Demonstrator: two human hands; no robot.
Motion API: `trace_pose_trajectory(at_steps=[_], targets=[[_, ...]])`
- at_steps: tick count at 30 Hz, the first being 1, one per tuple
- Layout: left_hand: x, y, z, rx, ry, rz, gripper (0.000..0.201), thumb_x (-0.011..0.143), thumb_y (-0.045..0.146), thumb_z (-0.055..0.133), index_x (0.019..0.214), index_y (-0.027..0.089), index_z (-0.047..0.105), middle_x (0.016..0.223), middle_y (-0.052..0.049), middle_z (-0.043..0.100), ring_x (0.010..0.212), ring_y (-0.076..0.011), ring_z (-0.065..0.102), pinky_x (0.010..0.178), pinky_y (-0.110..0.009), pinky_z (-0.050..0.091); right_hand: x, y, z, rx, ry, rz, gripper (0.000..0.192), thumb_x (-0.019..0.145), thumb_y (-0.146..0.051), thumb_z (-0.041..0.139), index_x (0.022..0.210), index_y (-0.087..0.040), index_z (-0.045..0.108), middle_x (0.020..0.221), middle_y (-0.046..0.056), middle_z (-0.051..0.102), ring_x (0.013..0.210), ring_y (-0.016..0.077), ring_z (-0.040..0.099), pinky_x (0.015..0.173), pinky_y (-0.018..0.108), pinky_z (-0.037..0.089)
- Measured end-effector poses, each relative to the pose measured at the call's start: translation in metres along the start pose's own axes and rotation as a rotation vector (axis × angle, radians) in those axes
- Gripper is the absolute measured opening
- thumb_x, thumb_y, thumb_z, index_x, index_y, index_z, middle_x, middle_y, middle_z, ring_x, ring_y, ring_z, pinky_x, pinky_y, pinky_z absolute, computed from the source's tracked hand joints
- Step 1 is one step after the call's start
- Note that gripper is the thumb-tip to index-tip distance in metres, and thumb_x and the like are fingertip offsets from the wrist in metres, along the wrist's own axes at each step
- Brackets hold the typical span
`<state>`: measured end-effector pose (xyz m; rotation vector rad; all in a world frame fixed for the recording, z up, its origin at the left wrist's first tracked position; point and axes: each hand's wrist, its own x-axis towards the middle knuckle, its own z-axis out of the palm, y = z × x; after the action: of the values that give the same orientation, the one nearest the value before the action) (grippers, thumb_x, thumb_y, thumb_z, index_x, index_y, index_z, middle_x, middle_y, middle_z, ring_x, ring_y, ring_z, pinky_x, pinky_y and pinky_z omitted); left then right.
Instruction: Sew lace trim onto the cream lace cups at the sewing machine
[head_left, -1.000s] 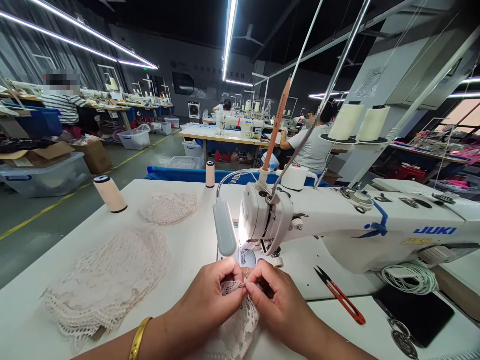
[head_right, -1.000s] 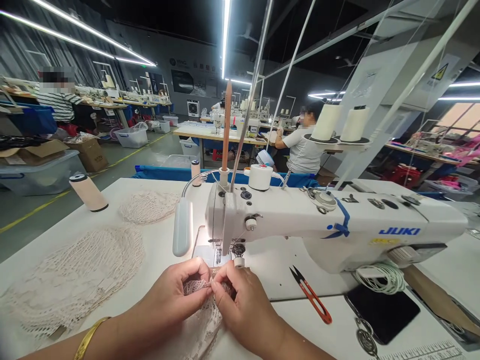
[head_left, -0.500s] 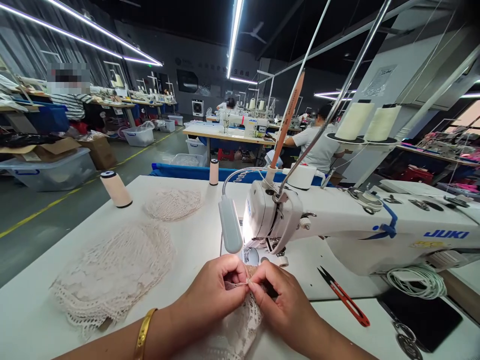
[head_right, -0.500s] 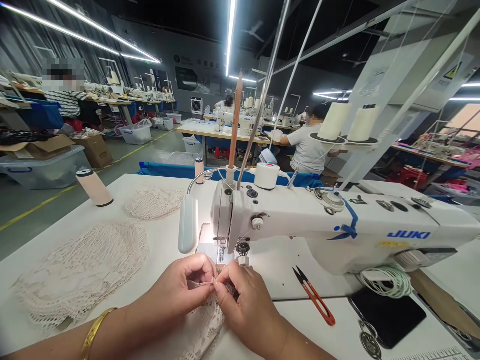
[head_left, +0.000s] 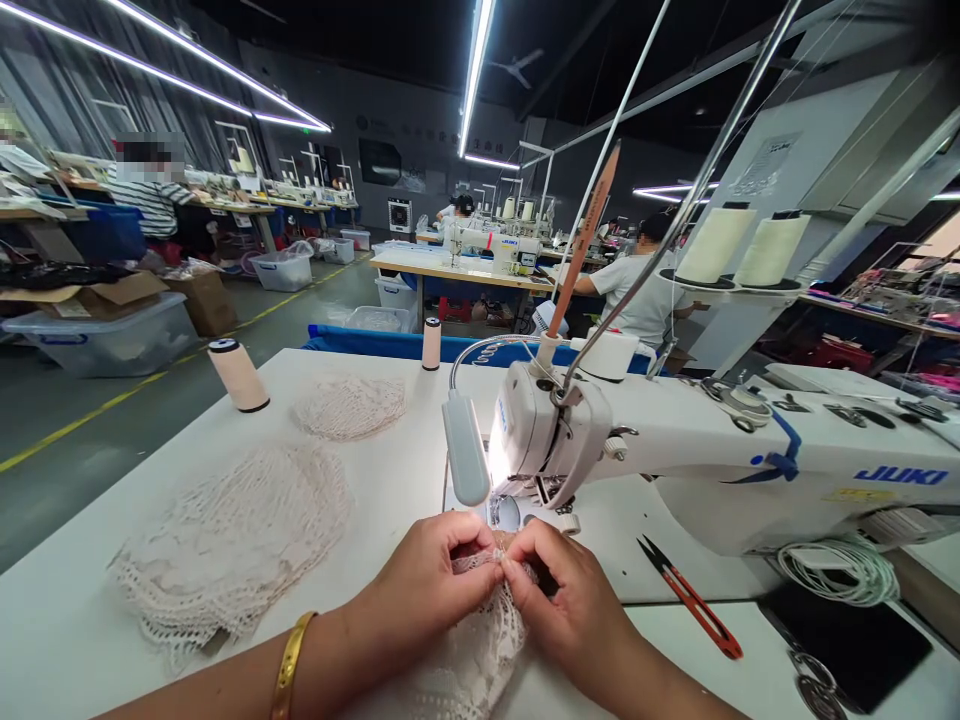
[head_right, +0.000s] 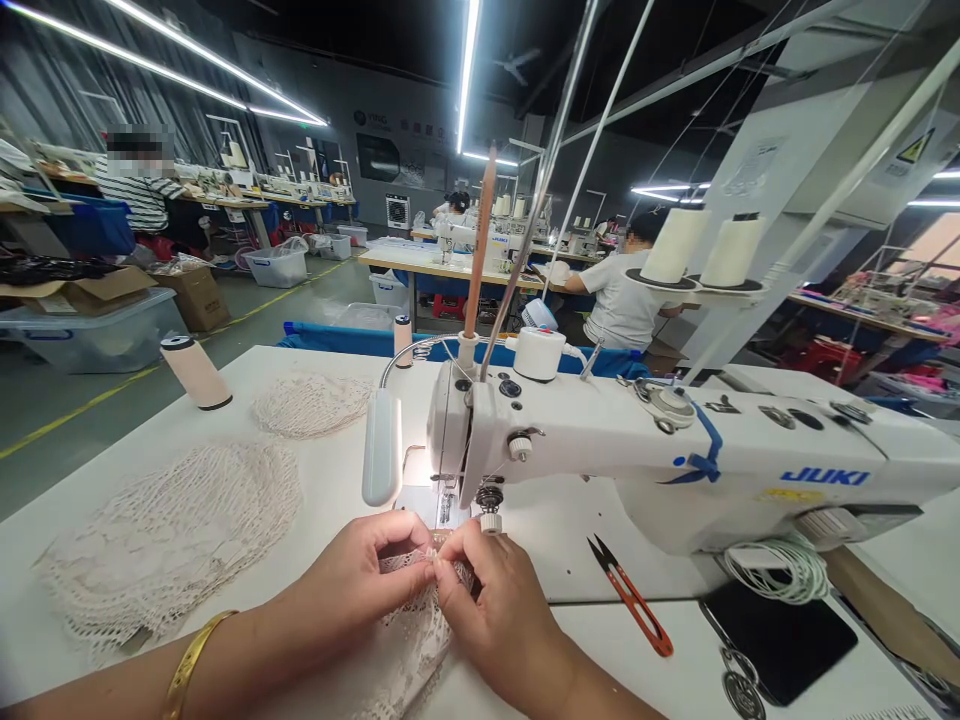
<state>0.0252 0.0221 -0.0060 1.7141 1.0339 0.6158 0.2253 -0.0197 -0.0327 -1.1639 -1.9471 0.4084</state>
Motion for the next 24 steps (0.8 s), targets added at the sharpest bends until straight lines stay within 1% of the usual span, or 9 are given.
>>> trace_pose_trajectory(at_steps=[5, 7, 8, 10, 12, 13, 16, 19, 24], targets=[[0.007, 0.000, 0.000, 0.379, 0.039, 0.076, 0.032, 0.088, 0.036, 0.054, 0.063, 0.021, 0.041, 0.073, -0.001, 0.053, 0.079, -0.0221, 0.050, 0.074, -0.036, 0.035, 0.002, 0.008, 0.008, -0.151, -0.005, 0.049, 0.019, 0.105, -0.026, 0.051, 0.086, -0.026, 0.054, 0.073, -0.003, 0.063, 0.066, 0.0191, 0.059, 0.062, 0.029, 0.043], [0.009, -0.005, 0.003, 0.507, 0.075, 0.088, 0.031, 0.091, 0.033, 0.055, 0.066, 0.021, 0.041, 0.078, -0.002, 0.055, 0.079, -0.0229, 0.050, 0.075, -0.037, 0.036, 0.004, 0.014, 0.013, -0.203, -0.027, 0.088, 0.022, 0.105, -0.025, 0.049, 0.083, -0.026, 0.051, 0.075, -0.001, 0.063, 0.071, 0.0218, 0.060, 0.065, 0.031, 0.045], [0.009, -0.009, 0.005, 0.553, 0.114, 0.125, 0.025, 0.090, 0.031, 0.057, 0.070, 0.021, 0.045, 0.082, -0.003, 0.057, 0.081, -0.0238, 0.052, 0.077, -0.038, 0.037, 0.005, 0.016, 0.015, -0.223, -0.038, 0.108, 0.023, 0.105, -0.024, 0.048, 0.082, -0.026, 0.049, 0.077, 0.000, 0.065, 0.075, 0.0230, 0.061, 0.067, 0.031, 0.046], [0.010, -0.016, 0.008, 0.617, 0.241, 0.275, 0.005, 0.087, 0.022, 0.061, 0.084, 0.021, 0.056, 0.093, -0.005, 0.062, 0.088, -0.0262, 0.054, 0.080, -0.039, 0.040, 0.006, 0.020, 0.018, -0.258, -0.044, 0.143, 0.024, 0.105, -0.024, 0.048, 0.081, -0.026, 0.047, 0.083, 0.003, 0.068, 0.079, 0.0245, 0.063, 0.068, 0.032, 0.046], [0.009, -0.022, 0.010, 0.686, 0.356, 0.479, 0.011, 0.086, 0.012, 0.060, 0.092, 0.020, 0.061, 0.099, -0.006, 0.065, 0.091, -0.0265, 0.056, 0.082, -0.040, 0.040, 0.006, 0.023, 0.020, -0.295, -0.043, 0.160, 0.021, 0.104, -0.022, 0.049, 0.083, -0.026, 0.049, 0.086, 0.003, 0.069, 0.079, 0.0244, 0.064, 0.066, 0.031, 0.045], [0.009, -0.024, 0.011, 0.721, 0.374, 0.577, 0.013, 0.088, 0.008, 0.058, 0.091, 0.020, 0.062, 0.097, -0.005, 0.066, 0.089, -0.0254, 0.056, 0.082, -0.040, 0.040, 0.006, 0.024, 0.020, -0.312, -0.040, 0.161, 0.019, 0.103, -0.022, 0.050, 0.085, -0.026, 0.050, 0.085, 0.003, 0.070, 0.077, 0.0241, 0.065, 0.064, 0.031, 0.045], [0.010, -0.024, 0.010, 0.768, 0.307, 0.746, 0.029, 0.101, 0.004, 0.051, 0.080, 0.020, 0.062, 0.081, -0.002, 0.065, 0.078, -0.0220, 0.055, 0.077, -0.038, 0.037, 0.004, 0.024, 0.020, -0.348, -0.028, 0.135, 0.012, 0.104, -0.021, 0.055, 0.093, -0.026, 0.055, 0.087, 0.003, 0.072, 0.074, 0.0234, 0.066, 0.062, 0.031, 0.045], [0.011, -0.021, 0.007, 0.771, 0.249, 0.735, 0.032, 0.103, 0.006, 0.053, 0.076, 0.020, 0.063, 0.076, -0.001, 0.068, 0.075, -0.0214, 0.057, 0.071, -0.037, 0.035, 0.001, 0.023, 0.019, -0.376, -0.005, 0.080, 0.012, 0.106, -0.019, 0.056, 0.096, -0.027, 0.054, 0.087, 0.002, 0.073, 0.074, 0.0238, 0.068, 0.062, 0.032, 0.046], [0.010, -0.021, 0.004, 0.760, 0.248, 0.728, 0.033, 0.102, 0.005, 0.054, 0.073, 0.020, 0.062, 0.078, -0.001, 0.070, 0.074, -0.0211, 0.060, 0.067, -0.035, 0.035, -0.006, 0.023, 0.014, -0.455, -0.009, -0.072, 0.011, 0.109, -0.018, 0.051, 0.109, -0.025, 0.060, 0.095, 0.006, 0.074, 0.074, 0.0247, 0.068, 0.065, 0.035, 0.050]])
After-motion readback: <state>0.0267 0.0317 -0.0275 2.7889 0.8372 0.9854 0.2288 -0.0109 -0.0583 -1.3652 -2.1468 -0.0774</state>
